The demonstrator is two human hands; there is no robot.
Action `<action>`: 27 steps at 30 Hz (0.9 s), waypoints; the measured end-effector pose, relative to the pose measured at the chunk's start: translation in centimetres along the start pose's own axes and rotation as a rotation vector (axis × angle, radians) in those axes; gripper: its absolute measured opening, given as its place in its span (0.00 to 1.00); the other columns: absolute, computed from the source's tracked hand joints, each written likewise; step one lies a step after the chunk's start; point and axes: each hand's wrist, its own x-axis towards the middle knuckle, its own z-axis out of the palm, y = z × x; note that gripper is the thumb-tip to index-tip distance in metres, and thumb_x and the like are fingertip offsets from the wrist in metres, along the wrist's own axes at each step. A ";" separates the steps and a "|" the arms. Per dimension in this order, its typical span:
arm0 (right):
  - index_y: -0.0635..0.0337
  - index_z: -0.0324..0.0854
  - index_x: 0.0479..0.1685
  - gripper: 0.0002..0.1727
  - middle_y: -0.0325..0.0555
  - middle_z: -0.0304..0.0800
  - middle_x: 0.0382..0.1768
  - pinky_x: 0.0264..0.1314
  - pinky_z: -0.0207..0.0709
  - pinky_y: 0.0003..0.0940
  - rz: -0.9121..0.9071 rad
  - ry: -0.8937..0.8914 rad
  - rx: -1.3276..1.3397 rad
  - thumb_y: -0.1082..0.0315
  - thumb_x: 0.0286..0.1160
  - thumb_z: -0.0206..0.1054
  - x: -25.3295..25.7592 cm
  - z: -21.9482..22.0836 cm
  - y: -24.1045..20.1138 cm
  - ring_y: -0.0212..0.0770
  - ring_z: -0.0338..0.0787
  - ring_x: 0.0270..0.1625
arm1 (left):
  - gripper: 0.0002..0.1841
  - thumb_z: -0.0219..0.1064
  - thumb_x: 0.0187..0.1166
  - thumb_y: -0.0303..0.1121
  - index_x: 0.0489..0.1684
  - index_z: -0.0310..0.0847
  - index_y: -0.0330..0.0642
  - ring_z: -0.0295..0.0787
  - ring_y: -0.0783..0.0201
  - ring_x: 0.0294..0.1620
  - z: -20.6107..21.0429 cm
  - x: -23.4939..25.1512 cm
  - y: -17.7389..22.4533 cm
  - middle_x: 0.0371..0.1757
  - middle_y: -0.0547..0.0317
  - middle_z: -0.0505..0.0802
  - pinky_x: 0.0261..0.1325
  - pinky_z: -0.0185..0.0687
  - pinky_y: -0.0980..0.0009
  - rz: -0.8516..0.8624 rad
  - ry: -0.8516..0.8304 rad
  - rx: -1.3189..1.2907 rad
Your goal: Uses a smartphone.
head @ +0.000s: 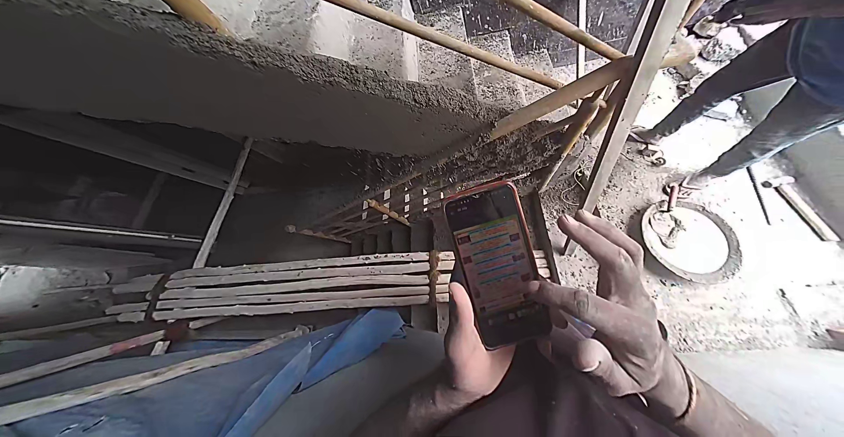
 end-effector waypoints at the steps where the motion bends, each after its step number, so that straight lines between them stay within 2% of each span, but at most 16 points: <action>1: 0.34 0.88 0.57 0.32 0.46 0.67 0.86 0.94 0.47 0.54 0.001 -0.005 0.001 0.29 0.84 0.42 0.0 0.0 0.0 0.53 0.52 0.93 | 0.32 0.54 0.85 0.62 0.78 0.74 0.48 0.84 0.53 0.73 0.0 0.0 0.0 0.69 0.49 0.88 0.75 0.78 0.49 -0.002 0.000 -0.002; 7: 0.36 0.89 0.55 0.32 0.48 0.67 0.86 0.93 0.49 0.55 0.002 -0.008 0.019 0.30 0.84 0.43 -0.1 0.3 -0.1 0.54 0.53 0.93 | 0.32 0.53 0.85 0.63 0.77 0.76 0.49 0.83 0.55 0.74 0.1 0.0 0.2 0.70 0.51 0.88 0.77 0.76 0.50 -0.015 -0.015 -0.002; 18: 0.28 0.87 0.64 0.32 0.46 0.61 0.90 0.94 0.44 0.56 -0.008 -0.104 -0.029 0.30 0.85 0.40 -0.3 1.1 -0.4 0.55 0.48 0.95 | 0.32 0.54 0.84 0.63 0.73 0.79 0.49 0.86 0.59 0.70 0.4 0.0 0.1 0.66 0.53 0.91 0.75 0.78 0.54 -0.028 -0.002 0.004; 27: 0.26 0.87 0.66 0.31 0.47 0.59 0.92 0.93 0.43 0.60 0.005 -0.141 0.002 0.29 0.84 0.42 -0.2 1.1 -0.6 0.57 0.47 0.95 | 0.30 0.56 0.84 0.61 0.72 0.81 0.50 0.86 0.62 0.71 0.8 0.2 0.1 0.66 0.56 0.91 0.76 0.78 0.57 -0.024 0.026 -0.003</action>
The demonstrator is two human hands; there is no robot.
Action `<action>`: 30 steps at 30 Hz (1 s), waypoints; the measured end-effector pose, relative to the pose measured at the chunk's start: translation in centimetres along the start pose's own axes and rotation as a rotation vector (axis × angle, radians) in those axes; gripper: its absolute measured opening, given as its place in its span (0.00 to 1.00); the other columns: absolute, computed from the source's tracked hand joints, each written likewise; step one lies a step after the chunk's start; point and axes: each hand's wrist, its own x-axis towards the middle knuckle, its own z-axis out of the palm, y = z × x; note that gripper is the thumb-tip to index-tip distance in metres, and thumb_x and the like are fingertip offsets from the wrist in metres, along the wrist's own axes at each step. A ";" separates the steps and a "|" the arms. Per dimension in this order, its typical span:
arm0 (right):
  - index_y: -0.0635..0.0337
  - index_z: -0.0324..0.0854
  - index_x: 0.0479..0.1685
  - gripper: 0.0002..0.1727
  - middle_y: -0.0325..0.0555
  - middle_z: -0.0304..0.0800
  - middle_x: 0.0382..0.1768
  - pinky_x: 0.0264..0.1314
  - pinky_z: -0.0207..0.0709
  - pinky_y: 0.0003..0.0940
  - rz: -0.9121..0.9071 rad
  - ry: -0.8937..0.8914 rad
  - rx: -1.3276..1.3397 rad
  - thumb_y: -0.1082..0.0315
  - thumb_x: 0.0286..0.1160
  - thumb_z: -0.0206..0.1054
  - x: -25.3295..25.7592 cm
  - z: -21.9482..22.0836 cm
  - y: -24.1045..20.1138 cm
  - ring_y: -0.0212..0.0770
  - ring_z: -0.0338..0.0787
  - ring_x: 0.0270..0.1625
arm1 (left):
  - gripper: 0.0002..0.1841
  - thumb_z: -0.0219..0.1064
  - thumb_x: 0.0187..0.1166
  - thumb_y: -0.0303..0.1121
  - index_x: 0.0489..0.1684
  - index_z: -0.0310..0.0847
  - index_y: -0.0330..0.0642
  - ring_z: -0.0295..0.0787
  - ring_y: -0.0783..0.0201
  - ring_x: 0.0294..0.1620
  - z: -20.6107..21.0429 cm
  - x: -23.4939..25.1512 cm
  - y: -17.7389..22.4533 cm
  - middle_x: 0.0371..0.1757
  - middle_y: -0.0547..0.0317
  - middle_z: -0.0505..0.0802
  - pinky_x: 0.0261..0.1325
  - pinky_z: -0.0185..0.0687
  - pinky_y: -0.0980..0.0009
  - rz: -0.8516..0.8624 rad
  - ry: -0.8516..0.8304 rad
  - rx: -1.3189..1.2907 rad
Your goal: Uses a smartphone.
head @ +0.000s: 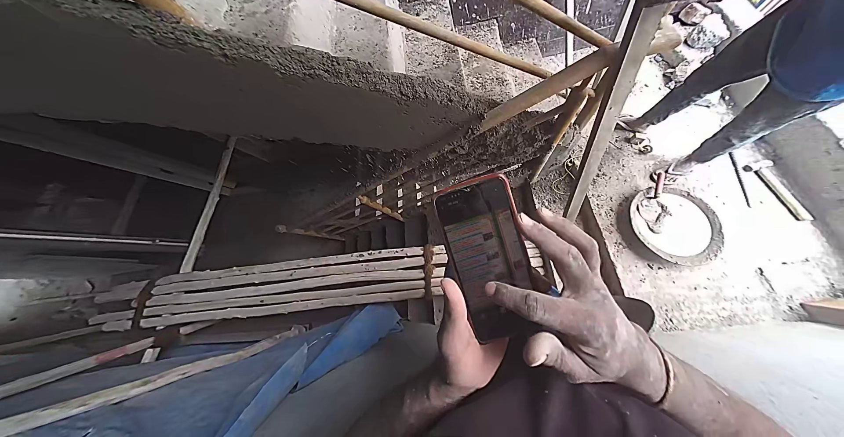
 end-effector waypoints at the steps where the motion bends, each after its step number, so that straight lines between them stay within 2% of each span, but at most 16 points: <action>1: 0.24 0.86 0.67 0.31 0.47 0.56 0.93 0.93 0.41 0.61 -0.005 -0.014 0.006 0.28 0.83 0.42 0.1 0.0 -0.1 0.57 0.46 0.95 | 0.29 0.56 0.84 0.61 0.72 0.81 0.50 0.85 0.62 0.71 0.0 0.0 0.0 0.66 0.56 0.91 0.77 0.78 0.57 -0.007 -0.005 -0.009; 5: 0.20 0.80 0.75 0.34 0.47 0.48 0.95 0.93 0.38 0.63 -0.055 -0.027 0.059 0.24 0.79 0.43 0.3 -0.2 -0.7 0.57 0.41 0.96 | 0.30 0.55 0.85 0.61 0.73 0.81 0.50 0.84 0.63 0.73 -0.3 0.1 0.0 0.68 0.57 0.90 0.79 0.75 0.59 -0.017 -0.051 -0.049; 9: 0.26 0.85 0.68 0.35 0.49 0.54 0.93 0.94 0.40 0.60 -0.037 0.014 0.075 0.23 0.77 0.44 0.0 -0.5 -0.2 0.58 0.43 0.95 | 0.30 0.55 0.84 0.61 0.75 0.78 0.50 0.83 0.59 0.74 -0.2 0.2 0.0 0.69 0.54 0.89 0.79 0.75 0.54 0.010 -0.028 -0.013; 11: 0.30 0.88 0.62 0.34 0.49 0.59 0.90 0.94 0.44 0.57 -0.025 0.067 0.099 0.24 0.78 0.46 -0.2 -0.6 0.0 0.56 0.47 0.95 | 0.32 0.55 0.83 0.62 0.76 0.77 0.49 0.84 0.56 0.73 -0.3 0.1 0.1 0.69 0.51 0.89 0.77 0.76 0.52 -0.011 -0.021 -0.025; 14: 0.33 0.89 0.57 0.34 0.47 0.63 0.88 0.93 0.47 0.55 -0.015 0.113 0.101 0.25 0.79 0.45 -0.3 -1.0 0.0 0.54 0.51 0.94 | 0.33 0.54 0.84 0.63 0.77 0.76 0.50 0.84 0.54 0.73 -0.5 0.1 0.1 0.69 0.50 0.88 0.75 0.78 0.51 -0.018 -0.018 -0.023; 16: 0.33 0.89 0.56 0.33 0.45 0.64 0.87 0.93 0.49 0.53 -0.009 0.138 0.090 0.26 0.79 0.45 -0.3 -1.2 0.1 0.53 0.52 0.93 | 0.33 0.54 0.83 0.64 0.77 0.75 0.49 0.85 0.53 0.71 -0.6 0.1 0.0 0.69 0.48 0.88 0.71 0.81 0.51 -0.021 -0.020 -0.022; 23: 0.33 0.89 0.56 0.32 0.44 0.65 0.87 0.93 0.49 0.54 0.010 0.136 0.104 0.26 0.80 0.45 -0.4 -1.1 0.3 0.54 0.52 0.93 | 0.33 0.54 0.84 0.63 0.77 0.74 0.48 0.85 0.50 0.70 -0.9 0.0 0.0 0.69 0.45 0.87 0.69 0.82 0.48 -0.038 -0.001 -0.042; 30: 0.33 0.90 0.54 0.33 0.47 0.68 0.85 0.92 0.51 0.54 0.022 0.122 0.106 0.26 0.80 0.45 -0.3 -0.7 0.5 0.55 0.55 0.92 | 0.34 0.53 0.83 0.65 0.77 0.75 0.49 0.89 0.50 0.64 -0.9 0.1 0.2 0.67 0.44 0.88 0.59 0.88 0.52 -0.059 -0.035 -0.062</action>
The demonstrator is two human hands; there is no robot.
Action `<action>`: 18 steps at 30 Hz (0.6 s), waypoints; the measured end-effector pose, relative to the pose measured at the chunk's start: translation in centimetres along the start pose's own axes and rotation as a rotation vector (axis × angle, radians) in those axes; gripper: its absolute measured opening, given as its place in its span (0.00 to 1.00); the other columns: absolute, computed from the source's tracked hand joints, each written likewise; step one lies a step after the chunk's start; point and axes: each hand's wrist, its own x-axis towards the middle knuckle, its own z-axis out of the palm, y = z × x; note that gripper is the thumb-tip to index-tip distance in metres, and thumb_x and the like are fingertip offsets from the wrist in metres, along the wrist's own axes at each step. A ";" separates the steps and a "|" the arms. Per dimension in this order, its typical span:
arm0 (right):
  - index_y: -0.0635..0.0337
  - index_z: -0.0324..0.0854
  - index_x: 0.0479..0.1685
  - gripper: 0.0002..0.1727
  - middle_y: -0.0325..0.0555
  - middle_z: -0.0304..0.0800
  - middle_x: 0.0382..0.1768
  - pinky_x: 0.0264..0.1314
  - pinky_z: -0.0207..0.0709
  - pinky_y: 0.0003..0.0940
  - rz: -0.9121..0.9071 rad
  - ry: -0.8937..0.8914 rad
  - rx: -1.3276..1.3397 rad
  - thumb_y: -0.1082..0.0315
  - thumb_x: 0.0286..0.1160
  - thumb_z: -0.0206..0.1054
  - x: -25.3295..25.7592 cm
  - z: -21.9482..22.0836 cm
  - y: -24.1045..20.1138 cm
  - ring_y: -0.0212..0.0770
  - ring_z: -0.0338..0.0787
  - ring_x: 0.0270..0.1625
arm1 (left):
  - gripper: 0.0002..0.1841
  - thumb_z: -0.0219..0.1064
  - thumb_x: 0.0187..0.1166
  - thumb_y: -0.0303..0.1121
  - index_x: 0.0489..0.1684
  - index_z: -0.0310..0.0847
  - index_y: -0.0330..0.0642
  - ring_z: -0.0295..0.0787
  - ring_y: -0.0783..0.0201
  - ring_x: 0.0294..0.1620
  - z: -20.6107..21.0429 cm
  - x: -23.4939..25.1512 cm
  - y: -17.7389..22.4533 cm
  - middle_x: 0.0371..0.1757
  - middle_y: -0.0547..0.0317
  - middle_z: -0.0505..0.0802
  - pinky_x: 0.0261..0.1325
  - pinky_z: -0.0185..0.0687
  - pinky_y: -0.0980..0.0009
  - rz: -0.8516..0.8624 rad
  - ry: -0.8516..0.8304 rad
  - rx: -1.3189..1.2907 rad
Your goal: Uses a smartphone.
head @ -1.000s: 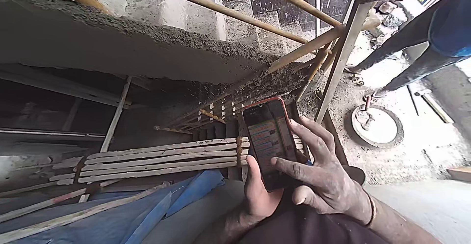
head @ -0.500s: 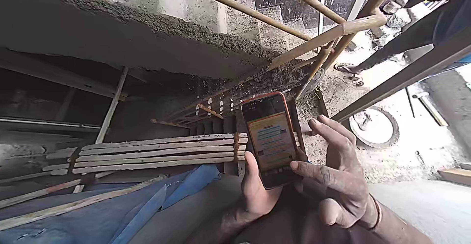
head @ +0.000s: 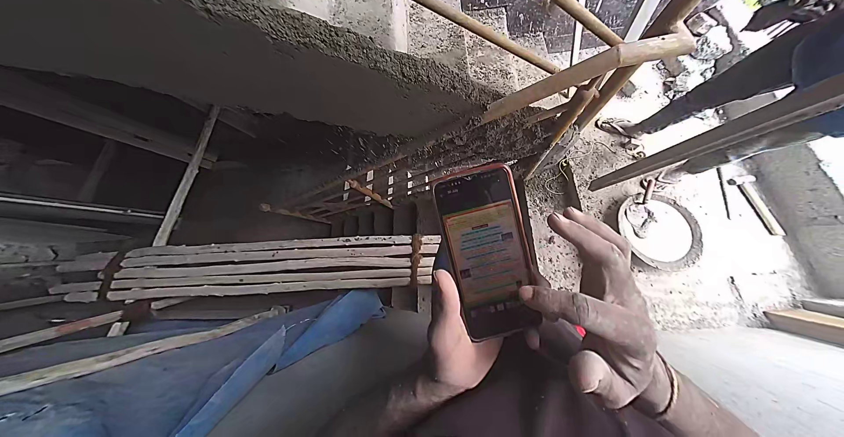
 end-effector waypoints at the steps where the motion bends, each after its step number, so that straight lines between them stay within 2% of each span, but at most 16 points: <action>1: 0.33 0.90 0.54 0.33 0.47 0.68 0.85 0.92 0.51 0.54 0.006 -0.005 0.004 0.26 0.80 0.45 0.0 0.0 0.0 0.55 0.55 0.92 | 0.34 0.53 0.83 0.65 0.77 0.75 0.49 0.89 0.50 0.63 0.0 0.0 0.0 0.67 0.44 0.88 0.57 0.89 0.53 0.002 0.005 0.003; 5: 0.33 0.89 0.56 0.32 0.47 0.68 0.85 0.92 0.51 0.54 0.020 -0.009 0.017 0.27 0.80 0.47 0.0 0.1 0.0 0.56 0.54 0.92 | 0.34 0.53 0.83 0.65 0.77 0.74 0.48 0.89 0.49 0.64 -0.2 -0.1 -0.1 0.67 0.43 0.88 0.57 0.89 0.52 0.009 0.021 0.019; 10: 0.33 0.90 0.55 0.34 0.49 0.69 0.85 0.91 0.52 0.55 0.036 -0.011 0.045 0.26 0.80 0.44 0.0 0.1 0.2 0.57 0.54 0.92 | 0.34 0.53 0.84 0.64 0.77 0.74 0.48 0.87 0.50 0.67 0.0 -0.1 0.0 0.68 0.45 0.88 0.64 0.86 0.51 0.005 0.003 0.001; 15: 0.33 0.90 0.56 0.33 0.50 0.69 0.84 0.91 0.53 0.56 0.052 -0.004 0.059 0.26 0.80 0.45 0.1 0.2 0.2 0.58 0.55 0.92 | 0.34 0.53 0.84 0.64 0.77 0.75 0.48 0.88 0.50 0.66 0.0 0.0 0.0 0.68 0.45 0.88 0.61 0.87 0.52 -0.003 -0.012 -0.002; 18: 0.33 0.90 0.57 0.34 0.51 0.69 0.85 0.91 0.53 0.56 0.052 -0.006 0.063 0.26 0.80 0.45 0.0 0.2 0.3 0.58 0.55 0.92 | 0.33 0.53 0.84 0.63 0.77 0.74 0.48 0.86 0.51 0.68 0.1 0.1 0.0 0.69 0.46 0.87 0.66 0.85 0.51 0.005 -0.011 0.004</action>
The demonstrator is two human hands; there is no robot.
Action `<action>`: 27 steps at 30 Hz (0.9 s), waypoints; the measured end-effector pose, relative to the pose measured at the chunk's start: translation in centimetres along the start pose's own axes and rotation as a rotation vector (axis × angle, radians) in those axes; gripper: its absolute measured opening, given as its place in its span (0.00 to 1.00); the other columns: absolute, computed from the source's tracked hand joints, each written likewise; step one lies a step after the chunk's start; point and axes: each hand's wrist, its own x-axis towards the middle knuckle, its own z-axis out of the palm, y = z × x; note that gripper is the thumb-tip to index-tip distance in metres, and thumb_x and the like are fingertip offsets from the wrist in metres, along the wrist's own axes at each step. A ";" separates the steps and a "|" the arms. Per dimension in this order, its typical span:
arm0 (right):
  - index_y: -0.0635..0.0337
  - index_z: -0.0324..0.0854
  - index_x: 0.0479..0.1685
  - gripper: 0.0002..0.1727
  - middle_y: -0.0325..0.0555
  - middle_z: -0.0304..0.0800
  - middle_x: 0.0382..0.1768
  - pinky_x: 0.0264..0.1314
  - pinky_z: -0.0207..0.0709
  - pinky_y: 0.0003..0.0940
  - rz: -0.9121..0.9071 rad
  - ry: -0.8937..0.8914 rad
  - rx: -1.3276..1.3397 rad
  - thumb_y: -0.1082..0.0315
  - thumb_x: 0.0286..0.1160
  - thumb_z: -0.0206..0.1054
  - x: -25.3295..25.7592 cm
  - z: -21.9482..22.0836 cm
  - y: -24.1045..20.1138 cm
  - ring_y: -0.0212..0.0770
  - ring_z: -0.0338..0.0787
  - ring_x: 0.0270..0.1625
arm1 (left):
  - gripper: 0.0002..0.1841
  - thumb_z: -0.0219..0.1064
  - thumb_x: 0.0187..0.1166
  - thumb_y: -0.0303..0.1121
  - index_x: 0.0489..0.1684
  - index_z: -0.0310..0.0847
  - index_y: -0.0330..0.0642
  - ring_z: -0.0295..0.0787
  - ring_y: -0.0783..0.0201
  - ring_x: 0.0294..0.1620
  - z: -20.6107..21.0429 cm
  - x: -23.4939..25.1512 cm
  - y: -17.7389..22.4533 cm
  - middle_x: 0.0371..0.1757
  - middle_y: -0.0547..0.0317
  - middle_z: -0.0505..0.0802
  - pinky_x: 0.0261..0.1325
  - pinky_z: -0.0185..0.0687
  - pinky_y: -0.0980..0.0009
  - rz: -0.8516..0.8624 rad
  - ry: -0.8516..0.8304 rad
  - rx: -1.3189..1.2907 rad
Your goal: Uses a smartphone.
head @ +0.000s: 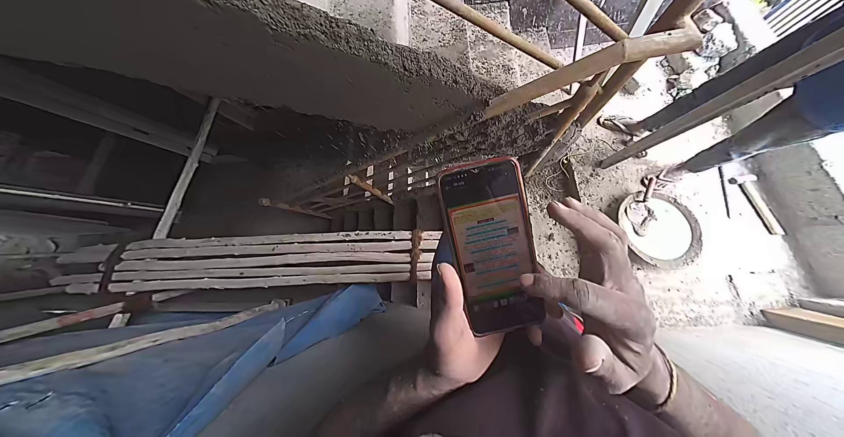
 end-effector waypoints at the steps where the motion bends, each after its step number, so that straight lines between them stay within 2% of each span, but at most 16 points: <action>1: 0.34 0.90 0.56 0.34 0.51 0.69 0.85 0.91 0.52 0.56 0.002 -0.002 -0.001 0.26 0.80 0.45 -0.1 0.0 0.0 0.58 0.55 0.92 | 0.33 0.54 0.84 0.63 0.78 0.74 0.48 0.86 0.51 0.69 0.0 0.0 0.0 0.69 0.46 0.87 0.68 0.83 0.51 0.000 0.004 0.000; 15: 0.35 0.91 0.56 0.33 0.52 0.68 0.85 0.92 0.51 0.57 0.023 0.002 0.007 0.27 0.81 0.46 -0.5 0.2 0.4 0.59 0.53 0.92 | 0.33 0.53 0.85 0.63 0.77 0.74 0.47 0.85 0.52 0.71 -0.3 -0.3 -0.1 0.69 0.46 0.88 0.72 0.80 0.50 0.017 0.029 0.009; 24: 0.35 0.91 0.57 0.34 0.52 0.68 0.85 0.92 0.51 0.58 0.036 -0.004 0.011 0.27 0.80 0.46 -0.5 0.4 0.4 0.59 0.54 0.92 | 0.34 0.52 0.84 0.64 0.77 0.74 0.48 0.87 0.51 0.67 -0.3 -0.3 0.1 0.68 0.46 0.88 0.67 0.84 0.52 0.002 0.010 -0.005; 27: 0.35 0.91 0.57 0.33 0.53 0.68 0.85 0.92 0.51 0.57 0.029 -0.005 0.004 0.27 0.80 0.46 -0.5 0.4 0.4 0.59 0.54 0.92 | 0.33 0.53 0.85 0.63 0.78 0.73 0.47 0.86 0.51 0.69 -0.5 -0.3 0.1 0.69 0.45 0.87 0.69 0.82 0.50 0.011 0.012 -0.010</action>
